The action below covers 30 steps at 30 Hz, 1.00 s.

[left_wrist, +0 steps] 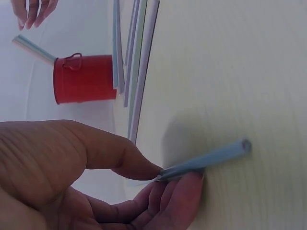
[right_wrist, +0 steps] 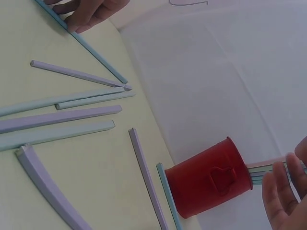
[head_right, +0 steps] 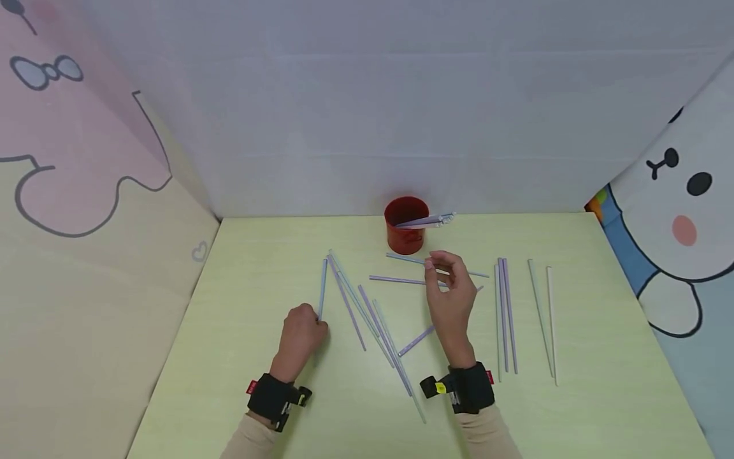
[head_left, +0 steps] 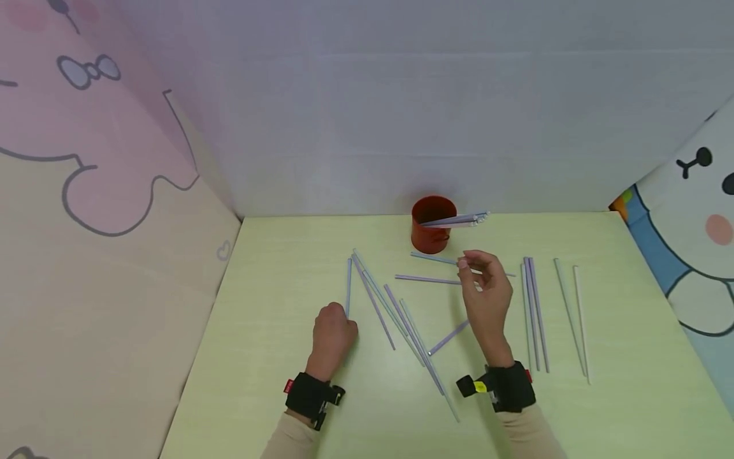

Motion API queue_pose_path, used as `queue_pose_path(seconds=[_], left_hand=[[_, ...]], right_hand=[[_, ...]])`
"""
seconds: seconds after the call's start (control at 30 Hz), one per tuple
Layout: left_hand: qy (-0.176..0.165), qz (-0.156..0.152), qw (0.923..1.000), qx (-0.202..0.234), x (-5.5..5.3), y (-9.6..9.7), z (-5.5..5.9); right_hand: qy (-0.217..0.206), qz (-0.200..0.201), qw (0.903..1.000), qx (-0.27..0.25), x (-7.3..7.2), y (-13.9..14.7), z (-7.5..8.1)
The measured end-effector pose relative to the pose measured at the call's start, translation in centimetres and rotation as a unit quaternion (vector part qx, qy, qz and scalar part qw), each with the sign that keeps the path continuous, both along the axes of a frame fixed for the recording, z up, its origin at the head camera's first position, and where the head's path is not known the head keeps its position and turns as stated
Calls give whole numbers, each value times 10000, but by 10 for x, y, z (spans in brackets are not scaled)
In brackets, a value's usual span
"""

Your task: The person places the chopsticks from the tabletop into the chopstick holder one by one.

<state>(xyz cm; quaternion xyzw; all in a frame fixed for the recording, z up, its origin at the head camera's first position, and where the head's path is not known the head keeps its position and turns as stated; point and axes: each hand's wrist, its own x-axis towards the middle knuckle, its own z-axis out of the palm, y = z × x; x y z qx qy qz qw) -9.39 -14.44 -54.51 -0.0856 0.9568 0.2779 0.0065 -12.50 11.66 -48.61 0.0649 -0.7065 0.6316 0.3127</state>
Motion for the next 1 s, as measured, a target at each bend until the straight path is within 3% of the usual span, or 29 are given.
queue_pose_path(seconds=[0.23,0.37,0.67,1.0], left_hand=[[-310,85,9994,127,-4,-12,6],[-301,54,9992,239,-2,-14,7],[154,-72,9994,300,3,-16,8],[689,-338,9962,423,6,-7,9]], right_hand=[[-101,98,9999,12,2,-4,-1],[-165,124,9998,59,2,-4,-7],[-480,173,9987,-1,-1,-2,-31],[-637,347,9974,9,4,-10,-32]])
